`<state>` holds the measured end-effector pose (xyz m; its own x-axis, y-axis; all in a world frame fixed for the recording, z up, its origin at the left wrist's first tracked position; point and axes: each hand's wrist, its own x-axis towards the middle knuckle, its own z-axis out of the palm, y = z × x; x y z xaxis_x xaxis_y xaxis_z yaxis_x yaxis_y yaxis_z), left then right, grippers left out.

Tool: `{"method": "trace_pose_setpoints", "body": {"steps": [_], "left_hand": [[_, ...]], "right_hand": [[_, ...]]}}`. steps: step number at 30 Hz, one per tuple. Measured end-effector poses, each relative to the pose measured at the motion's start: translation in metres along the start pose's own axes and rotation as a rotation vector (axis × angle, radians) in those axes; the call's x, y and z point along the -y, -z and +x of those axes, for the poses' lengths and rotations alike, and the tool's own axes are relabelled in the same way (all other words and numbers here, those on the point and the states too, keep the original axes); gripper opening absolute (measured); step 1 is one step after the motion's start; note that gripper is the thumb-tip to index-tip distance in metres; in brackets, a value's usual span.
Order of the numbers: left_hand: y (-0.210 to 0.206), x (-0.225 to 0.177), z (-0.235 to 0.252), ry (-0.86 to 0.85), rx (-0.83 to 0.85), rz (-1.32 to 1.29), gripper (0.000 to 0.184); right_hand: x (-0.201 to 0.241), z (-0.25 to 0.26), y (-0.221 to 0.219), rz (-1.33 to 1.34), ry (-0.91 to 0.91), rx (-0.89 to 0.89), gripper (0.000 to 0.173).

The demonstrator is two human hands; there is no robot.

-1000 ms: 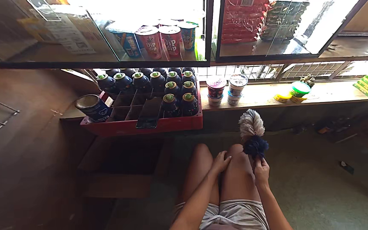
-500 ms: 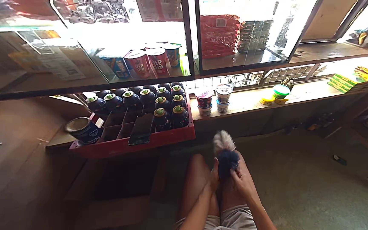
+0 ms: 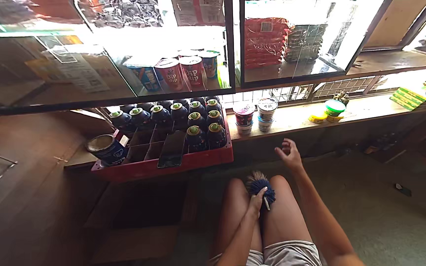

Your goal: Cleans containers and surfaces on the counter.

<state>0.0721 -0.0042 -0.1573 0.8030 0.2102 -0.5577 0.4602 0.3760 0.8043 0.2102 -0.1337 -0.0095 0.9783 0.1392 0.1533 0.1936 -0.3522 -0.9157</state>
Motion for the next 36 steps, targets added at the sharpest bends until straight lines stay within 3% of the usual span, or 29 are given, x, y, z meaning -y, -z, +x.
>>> {"method": "trace_pose_setpoints", "body": {"steps": [5,11,17,25,30,32,34,36], "left_hand": [[0.0,0.001,0.004,0.017,-0.027,0.022,0.049],[-0.002,-0.002,0.002,0.002,-0.027,0.028,0.047],[-0.003,-0.004,0.001,0.017,-0.043,0.055,0.049],[-0.005,-0.003,0.003,0.006,-0.049,0.067,0.047],[-0.005,-0.005,0.005,0.004,-0.06,0.063,0.045],[-0.005,-0.005,0.004,-0.007,-0.062,0.038,0.043],[-0.005,-0.004,0.003,-0.013,-0.057,0.03,0.043],[-0.006,-0.005,0.001,-0.026,-0.052,0.04,0.042]], "right_hand": [[0.014,0.087,-0.011,0.003,0.007,-0.031,0.101],[0.017,0.136,-0.033,0.138,-0.074,-0.036,0.122],[-0.006,0.166,-0.052,0.14,-0.134,0.039,0.126],[-0.016,0.176,-0.062,0.197,-0.07,0.065,0.113],[-0.021,0.175,-0.035,0.085,-0.111,0.189,0.124],[-0.031,0.174,-0.008,0.098,-0.169,0.019,0.103],[-0.044,0.172,0.031,0.225,-0.234,-0.279,0.077],[-0.066,0.178,0.075,0.307,-0.213,-0.603,0.068]]}}
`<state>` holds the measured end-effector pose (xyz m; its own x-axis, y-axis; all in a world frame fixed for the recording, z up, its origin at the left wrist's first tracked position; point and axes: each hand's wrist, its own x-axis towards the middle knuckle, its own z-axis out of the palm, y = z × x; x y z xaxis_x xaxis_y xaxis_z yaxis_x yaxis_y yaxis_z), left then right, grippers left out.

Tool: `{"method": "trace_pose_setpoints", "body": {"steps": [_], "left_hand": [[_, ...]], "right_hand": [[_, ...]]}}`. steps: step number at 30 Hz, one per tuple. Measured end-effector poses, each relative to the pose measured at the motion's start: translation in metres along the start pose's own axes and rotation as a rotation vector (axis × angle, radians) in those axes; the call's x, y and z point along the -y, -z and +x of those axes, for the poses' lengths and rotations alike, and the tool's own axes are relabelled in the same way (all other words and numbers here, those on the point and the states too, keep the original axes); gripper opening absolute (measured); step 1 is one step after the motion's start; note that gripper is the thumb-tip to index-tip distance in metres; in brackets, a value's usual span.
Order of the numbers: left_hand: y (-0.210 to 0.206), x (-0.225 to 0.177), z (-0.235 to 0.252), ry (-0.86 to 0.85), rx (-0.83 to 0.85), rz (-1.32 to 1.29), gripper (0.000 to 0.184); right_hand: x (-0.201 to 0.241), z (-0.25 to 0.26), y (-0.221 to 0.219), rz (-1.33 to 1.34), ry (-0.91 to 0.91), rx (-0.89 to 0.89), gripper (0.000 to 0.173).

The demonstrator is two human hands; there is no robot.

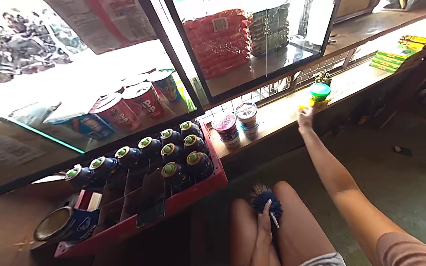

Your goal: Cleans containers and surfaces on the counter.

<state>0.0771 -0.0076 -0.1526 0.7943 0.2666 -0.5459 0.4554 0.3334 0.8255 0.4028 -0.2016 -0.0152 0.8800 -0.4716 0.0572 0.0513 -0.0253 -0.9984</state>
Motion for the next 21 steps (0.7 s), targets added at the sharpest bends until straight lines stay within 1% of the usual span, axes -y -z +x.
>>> {"method": "trace_pose_setpoints", "body": {"steps": [1,2,4,6,8,10,13,14,16,18,19,21], "left_hand": [[0.0,0.0,-0.002,-0.009,-0.002,0.008,0.042],[-0.001,0.0,-0.003,-0.012,-0.009,0.013,0.042],[-0.004,0.001,-0.002,-0.027,-0.039,0.009,0.042],[-0.005,0.002,-0.001,-0.027,-0.066,-0.005,0.042],[-0.005,0.004,0.002,-0.017,-0.082,-0.019,0.04],[-0.006,0.0,0.004,0.005,-0.101,-0.038,0.036],[-0.008,-0.004,0.006,0.031,-0.136,-0.048,0.033],[-0.007,-0.004,0.006,0.031,-0.141,-0.055,0.033],[-0.005,-0.003,0.007,0.036,-0.148,-0.056,0.032],[-0.004,-0.003,0.008,0.038,-0.153,-0.057,0.03],[-0.005,-0.004,0.007,0.042,-0.156,-0.061,0.03],[-0.007,-0.004,0.006,0.055,-0.156,-0.063,0.03]], "right_hand": [[-0.004,0.019,0.018,0.043,0.036,-0.111,0.074],[-0.009,0.038,0.036,0.076,0.069,-0.174,0.082],[-0.012,0.072,0.068,0.097,0.084,-0.209,0.092],[-0.011,0.099,0.088,0.106,0.065,-0.184,0.093],[-0.012,0.123,0.099,0.098,0.038,-0.147,0.091],[-0.015,0.146,0.102,0.096,0.009,-0.112,0.089],[-0.024,0.17,0.101,0.05,-0.005,-0.007,0.094],[-0.028,0.177,0.1,0.039,0.007,0.039,0.091],[-0.033,0.183,0.097,0.039,0.039,0.101,0.075],[-0.032,0.181,0.093,0.053,0.039,0.116,0.061],[-0.031,0.179,0.091,0.059,0.029,0.116,0.058],[-0.029,0.174,0.088,0.057,0.016,0.115,0.057]]}}
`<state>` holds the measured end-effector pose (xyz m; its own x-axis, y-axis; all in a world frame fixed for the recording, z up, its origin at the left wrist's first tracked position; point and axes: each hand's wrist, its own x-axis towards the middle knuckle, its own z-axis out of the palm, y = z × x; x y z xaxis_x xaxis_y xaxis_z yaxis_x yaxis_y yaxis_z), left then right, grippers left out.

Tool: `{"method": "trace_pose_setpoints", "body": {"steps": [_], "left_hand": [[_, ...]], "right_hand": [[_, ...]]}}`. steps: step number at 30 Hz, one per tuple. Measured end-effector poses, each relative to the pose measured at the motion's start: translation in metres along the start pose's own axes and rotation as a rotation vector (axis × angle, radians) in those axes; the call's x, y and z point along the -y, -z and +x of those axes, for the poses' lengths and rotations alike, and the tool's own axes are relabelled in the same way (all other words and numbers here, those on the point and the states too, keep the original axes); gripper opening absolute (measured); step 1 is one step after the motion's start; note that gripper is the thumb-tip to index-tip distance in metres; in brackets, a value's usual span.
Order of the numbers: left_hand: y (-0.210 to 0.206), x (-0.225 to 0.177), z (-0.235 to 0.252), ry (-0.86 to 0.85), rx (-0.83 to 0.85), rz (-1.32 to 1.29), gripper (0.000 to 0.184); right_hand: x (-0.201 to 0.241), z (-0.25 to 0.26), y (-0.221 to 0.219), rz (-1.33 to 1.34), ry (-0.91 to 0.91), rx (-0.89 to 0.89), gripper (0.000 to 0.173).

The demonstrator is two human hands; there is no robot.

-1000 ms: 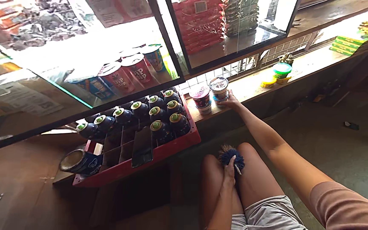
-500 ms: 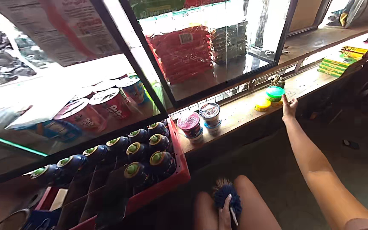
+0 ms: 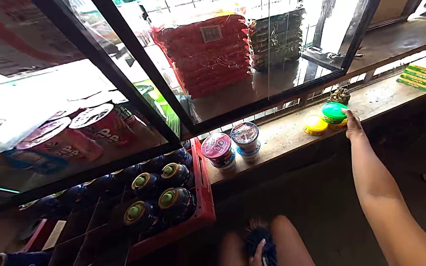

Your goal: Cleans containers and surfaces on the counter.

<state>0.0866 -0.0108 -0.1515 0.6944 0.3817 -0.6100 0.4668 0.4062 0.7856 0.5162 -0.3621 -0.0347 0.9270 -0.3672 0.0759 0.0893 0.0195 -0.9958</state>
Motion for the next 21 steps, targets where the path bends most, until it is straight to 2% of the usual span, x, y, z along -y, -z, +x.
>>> {"method": "trace_pose_setpoints", "body": {"steps": [3,6,11,17,21], "left_hand": [[-0.001,0.002,0.0,0.006,0.014,-0.001,0.03],[-0.001,0.002,0.0,0.002,0.01,0.002,0.031],[0.001,0.0,-0.005,0.024,0.001,-0.003,0.033],[0.002,0.002,-0.004,-0.001,0.02,-0.016,0.032],[0.002,0.002,-0.003,-0.005,0.019,-0.018,0.033]], "right_hand": [[0.001,-0.01,-0.011,0.004,-0.03,0.001,0.061],[0.007,-0.026,-0.03,0.012,-0.028,-0.031,0.056],[0.005,-0.047,-0.061,0.001,-0.02,0.025,0.052],[0.008,-0.085,-0.106,0.018,0.06,-0.016,0.042],[0.005,-0.098,-0.127,0.07,0.027,-0.063,0.041]]}}
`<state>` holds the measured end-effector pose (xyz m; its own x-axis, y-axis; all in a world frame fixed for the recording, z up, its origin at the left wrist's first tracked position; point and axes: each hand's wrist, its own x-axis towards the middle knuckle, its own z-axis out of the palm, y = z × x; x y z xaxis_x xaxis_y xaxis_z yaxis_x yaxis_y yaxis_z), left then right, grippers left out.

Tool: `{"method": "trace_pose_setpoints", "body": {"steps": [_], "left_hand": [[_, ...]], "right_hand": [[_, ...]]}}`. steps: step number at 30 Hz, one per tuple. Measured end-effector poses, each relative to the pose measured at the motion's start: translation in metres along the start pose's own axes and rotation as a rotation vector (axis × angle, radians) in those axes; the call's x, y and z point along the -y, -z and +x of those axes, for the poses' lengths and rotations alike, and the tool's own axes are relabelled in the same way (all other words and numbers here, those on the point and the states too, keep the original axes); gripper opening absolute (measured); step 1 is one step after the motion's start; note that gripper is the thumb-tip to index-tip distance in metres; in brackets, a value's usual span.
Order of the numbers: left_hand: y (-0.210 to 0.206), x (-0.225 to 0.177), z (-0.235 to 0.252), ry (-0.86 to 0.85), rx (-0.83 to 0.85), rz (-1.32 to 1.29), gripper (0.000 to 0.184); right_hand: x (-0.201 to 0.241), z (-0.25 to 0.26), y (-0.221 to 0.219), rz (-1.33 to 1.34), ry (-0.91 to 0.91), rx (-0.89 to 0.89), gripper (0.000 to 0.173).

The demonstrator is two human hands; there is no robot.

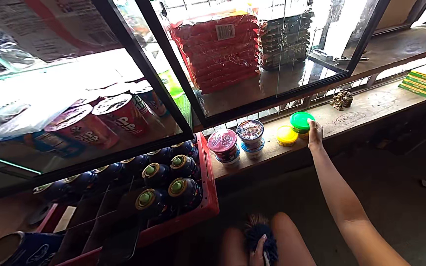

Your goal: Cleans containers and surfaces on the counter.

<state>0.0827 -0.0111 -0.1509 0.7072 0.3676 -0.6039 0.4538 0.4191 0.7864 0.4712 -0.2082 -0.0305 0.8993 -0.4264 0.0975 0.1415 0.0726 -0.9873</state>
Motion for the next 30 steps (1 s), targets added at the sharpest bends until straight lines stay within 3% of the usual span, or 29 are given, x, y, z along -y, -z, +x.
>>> {"method": "trace_pose_setpoints", "body": {"steps": [12,30], "left_hand": [[0.0,0.0,0.001,-0.005,-0.007,0.012,0.033],[0.0,0.002,0.001,-0.014,0.004,0.023,0.034]], "right_hand": [[-0.012,-0.011,-0.017,-0.005,0.05,-0.101,0.044],[-0.01,-0.018,-0.01,-0.204,0.108,-0.055,0.055]]}}
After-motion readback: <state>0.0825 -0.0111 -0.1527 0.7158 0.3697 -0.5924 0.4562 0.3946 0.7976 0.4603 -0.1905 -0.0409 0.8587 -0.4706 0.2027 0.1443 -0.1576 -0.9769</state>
